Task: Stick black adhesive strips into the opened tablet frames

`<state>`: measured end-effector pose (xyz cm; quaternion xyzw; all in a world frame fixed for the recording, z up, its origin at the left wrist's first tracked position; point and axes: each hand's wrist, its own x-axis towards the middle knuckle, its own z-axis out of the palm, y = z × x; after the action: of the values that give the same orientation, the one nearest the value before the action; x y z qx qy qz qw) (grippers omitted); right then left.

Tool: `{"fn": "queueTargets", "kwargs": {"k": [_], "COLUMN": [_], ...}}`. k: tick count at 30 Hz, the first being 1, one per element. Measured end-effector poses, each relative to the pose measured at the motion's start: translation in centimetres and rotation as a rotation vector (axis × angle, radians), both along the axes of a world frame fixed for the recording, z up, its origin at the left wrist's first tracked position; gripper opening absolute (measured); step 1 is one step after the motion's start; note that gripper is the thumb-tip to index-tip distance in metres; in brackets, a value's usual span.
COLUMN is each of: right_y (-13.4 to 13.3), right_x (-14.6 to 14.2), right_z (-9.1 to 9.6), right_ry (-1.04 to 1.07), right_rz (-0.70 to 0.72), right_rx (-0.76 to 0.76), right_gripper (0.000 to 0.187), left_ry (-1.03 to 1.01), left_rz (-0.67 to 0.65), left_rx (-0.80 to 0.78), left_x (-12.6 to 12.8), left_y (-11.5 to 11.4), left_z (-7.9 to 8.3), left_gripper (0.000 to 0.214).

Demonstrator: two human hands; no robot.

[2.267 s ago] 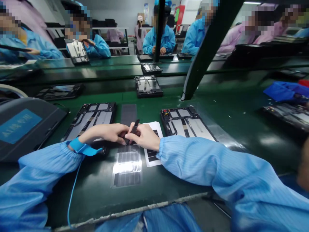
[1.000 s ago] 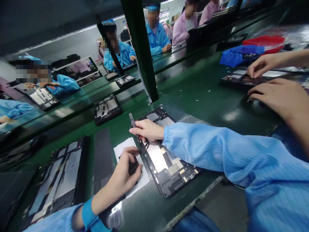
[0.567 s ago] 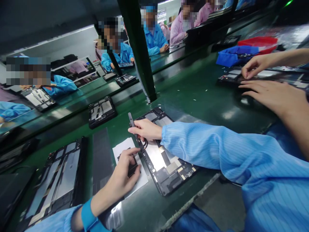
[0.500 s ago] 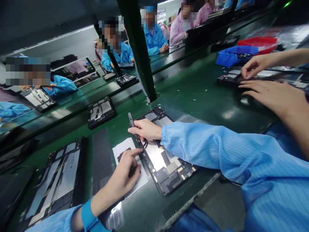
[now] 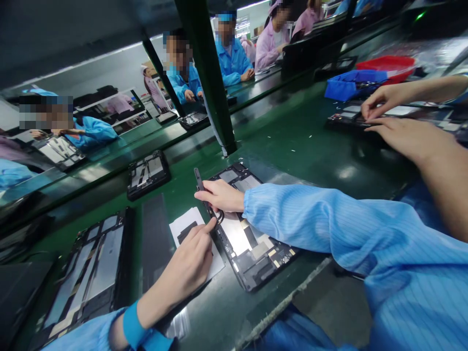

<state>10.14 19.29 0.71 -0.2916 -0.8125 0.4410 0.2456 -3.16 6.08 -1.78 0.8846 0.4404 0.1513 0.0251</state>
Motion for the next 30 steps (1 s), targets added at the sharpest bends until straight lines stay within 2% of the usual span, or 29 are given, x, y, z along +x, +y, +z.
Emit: {"fn": "queueTargets", "kwargs": {"k": [5,9,12,14,16,19,22,24,26,28,30], "right_y": [-0.1,0.0,0.0,-0.1,-0.2,-0.1,0.5,0.9,1.3,1.4,1.3], "right_x": [-0.1,-0.1,0.0,0.0,-0.2,-0.2,0.9,2.7,4.9,7.1,8.7], "right_z": [0.1,0.1,0.1,0.0,-0.1,0.0,1.3,2.4,3.0,2.9,2.2], "right_ry": [0.024,0.029,0.036,0.041,0.026,-0.021,-0.052,-0.181,-0.444,-0.713,-0.864], "right_rz": [-0.003,-0.010,-0.014,-0.016,-0.010,0.001,-0.105,-0.236,-0.373,-0.480,-0.472], "right_rx": [-0.061,-0.057,-0.059,-0.063,-0.067,-0.047,0.110,0.316,0.492,0.483,0.372], "right_gripper": [0.017,0.017,0.019,0.019,0.021,0.028,0.033,0.029,0.022,0.023,0.031], "left_ry": [-0.093,-0.259,-0.325,-0.381,-0.426,-0.435,-0.411,-0.397,-0.375,-0.386,-0.441], "left_rz": [-0.060,0.028,0.079,0.145,0.217,0.253,0.315,0.442,0.535,0.545,0.527], "left_rx": [-0.075,-0.092,-0.161,-0.237,-0.305,-0.374,-0.384,-0.375,-0.454,-0.536,-0.574], "left_x": [-0.3,-0.6,0.0,0.9,1.9,2.8,2.3,1.4,0.3,-0.5,-0.6], "left_y": [-0.4,-0.3,-0.7,-1.3,-2.3,-3.0,-1.5,0.9,3.4,5.2,6.0], "left_z": [0.3,-0.3,-0.6,-0.1,0.7,2.2,3.1,3.3,3.1,2.8,2.3], "left_gripper": [0.023,0.020,0.034,0.050,0.056,0.032,0.005,0.017,0.034,0.045,0.050]}}
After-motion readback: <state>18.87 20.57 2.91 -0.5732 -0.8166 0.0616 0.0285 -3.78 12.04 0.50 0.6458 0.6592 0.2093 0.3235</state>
